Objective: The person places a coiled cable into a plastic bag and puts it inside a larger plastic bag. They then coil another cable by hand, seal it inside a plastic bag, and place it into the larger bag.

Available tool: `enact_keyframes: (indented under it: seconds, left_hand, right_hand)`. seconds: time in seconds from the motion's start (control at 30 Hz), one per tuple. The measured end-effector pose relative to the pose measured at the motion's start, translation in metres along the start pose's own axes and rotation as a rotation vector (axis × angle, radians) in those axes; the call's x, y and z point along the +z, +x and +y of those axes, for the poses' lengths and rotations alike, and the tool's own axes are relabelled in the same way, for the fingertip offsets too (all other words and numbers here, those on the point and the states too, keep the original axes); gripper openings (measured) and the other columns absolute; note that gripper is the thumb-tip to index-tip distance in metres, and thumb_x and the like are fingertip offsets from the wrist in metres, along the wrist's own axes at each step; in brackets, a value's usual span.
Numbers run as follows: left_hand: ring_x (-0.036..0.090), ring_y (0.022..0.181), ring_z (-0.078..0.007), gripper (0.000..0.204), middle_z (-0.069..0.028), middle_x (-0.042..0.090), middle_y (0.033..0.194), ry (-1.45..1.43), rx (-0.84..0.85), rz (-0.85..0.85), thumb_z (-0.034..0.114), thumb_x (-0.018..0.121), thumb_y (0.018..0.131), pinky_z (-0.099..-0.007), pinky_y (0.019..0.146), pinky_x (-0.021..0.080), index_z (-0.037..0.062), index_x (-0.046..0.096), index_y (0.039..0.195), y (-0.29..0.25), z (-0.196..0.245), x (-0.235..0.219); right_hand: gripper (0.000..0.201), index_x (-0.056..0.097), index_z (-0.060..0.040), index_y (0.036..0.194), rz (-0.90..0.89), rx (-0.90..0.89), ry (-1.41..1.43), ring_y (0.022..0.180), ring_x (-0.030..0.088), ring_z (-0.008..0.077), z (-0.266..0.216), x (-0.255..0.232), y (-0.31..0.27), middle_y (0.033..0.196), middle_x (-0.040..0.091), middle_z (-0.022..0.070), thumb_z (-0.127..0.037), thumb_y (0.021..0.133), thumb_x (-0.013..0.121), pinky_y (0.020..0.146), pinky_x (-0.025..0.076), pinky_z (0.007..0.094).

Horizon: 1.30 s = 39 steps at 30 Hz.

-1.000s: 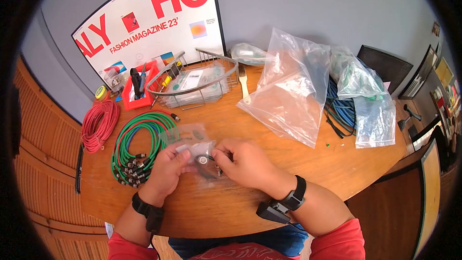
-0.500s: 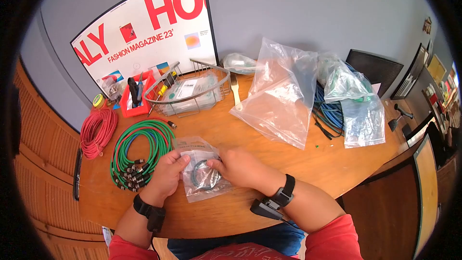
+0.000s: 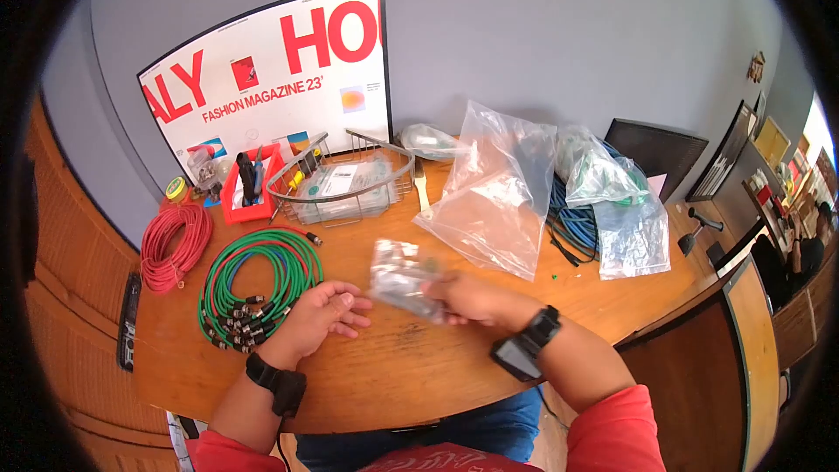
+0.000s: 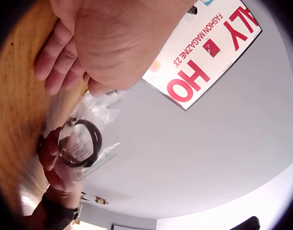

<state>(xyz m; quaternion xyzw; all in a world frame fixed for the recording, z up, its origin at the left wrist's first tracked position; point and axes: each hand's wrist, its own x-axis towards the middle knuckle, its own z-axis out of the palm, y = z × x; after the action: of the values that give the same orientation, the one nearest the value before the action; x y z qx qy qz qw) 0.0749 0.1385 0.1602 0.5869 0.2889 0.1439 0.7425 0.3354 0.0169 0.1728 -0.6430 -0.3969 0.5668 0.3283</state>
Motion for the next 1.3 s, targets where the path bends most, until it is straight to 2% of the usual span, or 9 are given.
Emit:
enact_keyframes:
  seconds: [0.13, 0.2, 0.33, 0.67, 0.73, 0.87, 0.93, 1.07, 1.3]
  left_hand:
    - [0.067, 0.098, -0.0248, 0.03, -0.0167, 0.062, 0.12, 0.035, -0.013, -0.017, 0.02, 0.052, 0.101, -0.0343, 0.077, 0.057, 0.0002, 0.048, 0.124, 0.001, -0.002, -0.001]
    - [0.067, 0.098, -0.0247, 0.031, -0.0168, 0.062, 0.12, 0.055, -0.012, -0.021, 0.019, 0.052, 0.101, -0.0343, 0.077, 0.057, 0.0001, 0.048, 0.124, 0.001, -0.001, 0.001]
    - [0.067, 0.097, -0.0237, 0.034, -0.0163, 0.061, 0.121, 0.119, -0.003, -0.021, 0.018, 0.052, 0.1, -0.0332, 0.075, 0.056, 0.0005, 0.044, 0.129, 0.001, 0.001, 0.002]
    - [0.067, 0.093, -0.0261, 0.056, -0.0176, 0.059, 0.125, 0.453, -0.008, -0.028, 0.016, 0.06, 0.095, -0.0353, 0.073, 0.055, 0.008, 0.033, 0.143, 0.064, 0.02, 0.077]
    - [0.067, 0.091, -0.0316, 0.049, -0.0169, 0.063, 0.118, 1.067, 0.549, 0.227, 0.015, 0.063, 0.091, -0.0404, 0.074, 0.054, 0.0104, 0.044, 0.136, 0.097, 0.023, 0.096]
    - [0.067, 0.09, -0.035, 0.032, -0.0156, 0.068, 0.102, 0.963, 0.554, 0.176, 0.015, 0.064, 0.088, -0.0432, 0.076, 0.052, 0.0089, 0.058, 0.119, 0.14, 0.018, 0.115]
    - [0.067, 0.083, -0.0328, 0.017, -0.0137, 0.069, 0.086, 0.992, 0.61, 0.225, 0.016, 0.064, 0.087, -0.0427, 0.073, 0.052, 0.0073, 0.065, 0.102, 0.128, 0.013, 0.127]
    - [0.067, 0.078, -0.0333, 0.014, -0.015, 0.069, 0.083, 0.984, 0.53, 0.238, 0.016, 0.065, 0.087, -0.0426, 0.07, 0.052, 0.0076, 0.067, 0.098, 0.099, 0.013, 0.13]
    - [0.066, 0.074, -0.0325, 0.009, -0.0141, 0.069, 0.083, 0.839, 0.68, 0.201, 0.015, 0.066, 0.087, -0.0396, 0.066, 0.051, 0.0074, 0.066, 0.092, 0.064, 0.003, 0.116]
  right_hand:
    - [0.031, 0.056, -0.0047, 0.087, 0.13, 0.131, 0.237, 0.044, 0.042, 0.0107, 0.026, -0.037, -0.028, 0.062, 0.052, 0.0028, -0.031, 0.102, 0.048, 0.037, 0.03, 0.025]
    - [0.031, 0.055, -0.0054, 0.085, 0.334, 0.071, 0.521, 0.043, 0.04, 0.0114, 0.03, -0.047, -0.044, 0.061, 0.05, 0.003, -0.031, 0.102, 0.046, 0.036, 0.028, 0.0258]
    - [0.03, 0.053, -0.0052, 0.082, 0.594, -0.067, 0.596, 0.047, 0.042, 0.0127, 0.045, -0.051, -0.044, 0.067, 0.053, 0.0042, -0.026, 0.102, 0.047, 0.037, 0.031, 0.0259]
    - [0.03, 0.056, -0.0013, 0.087, 0.598, -0.161, 0.558, 0.048, 0.051, 0.0129, 0.057, -0.049, -0.037, 0.072, 0.061, 0.0068, -0.025, 0.103, 0.047, 0.039, 0.043, 0.025]
    - [0.03, 0.056, -0.0012, 0.087, 0.609, -0.176, 0.527, 0.049, 0.051, 0.0129, 0.057, -0.047, -0.037, 0.071, 0.06, 0.0065, -0.025, 0.102, 0.048, 0.039, 0.043, 0.0253]
    - [0.03, 0.056, -0.0014, 0.087, 0.663, -0.163, 0.55, 0.048, 0.051, 0.0136, 0.057, -0.045, -0.04, 0.067, 0.057, 0.0049, -0.028, 0.101, 0.051, 0.039, 0.042, 0.027]
    - [0.034, 0.056, -0.0034, 0.079, 0.693, -0.168, 0.542, 0.044, 0.049, 0.0143, 0.059, -0.044, -0.042, 0.061, 0.053, 0.0045, -0.029, 0.101, 0.051, 0.037, 0.039, 0.0269]
    - [0.03, 0.057, -0.0029, 0.079, 0.691, -0.188, 0.59, 0.042, 0.051, 0.0153, 0.061, -0.047, -0.046, 0.059, 0.056, 0.0064, -0.023, 0.1, 0.05, 0.036, 0.04, 0.0273]
    - [0.024, 0.055, -0.0045, 0.113, 0.754, -0.279, 0.77, 0.069, 0.063, 0.0187, 0.037, -0.032, -0.04, 0.092, 0.064, 0.0105, -0.013, 0.101, 0.038, 0.053, 0.054, 0.0277]
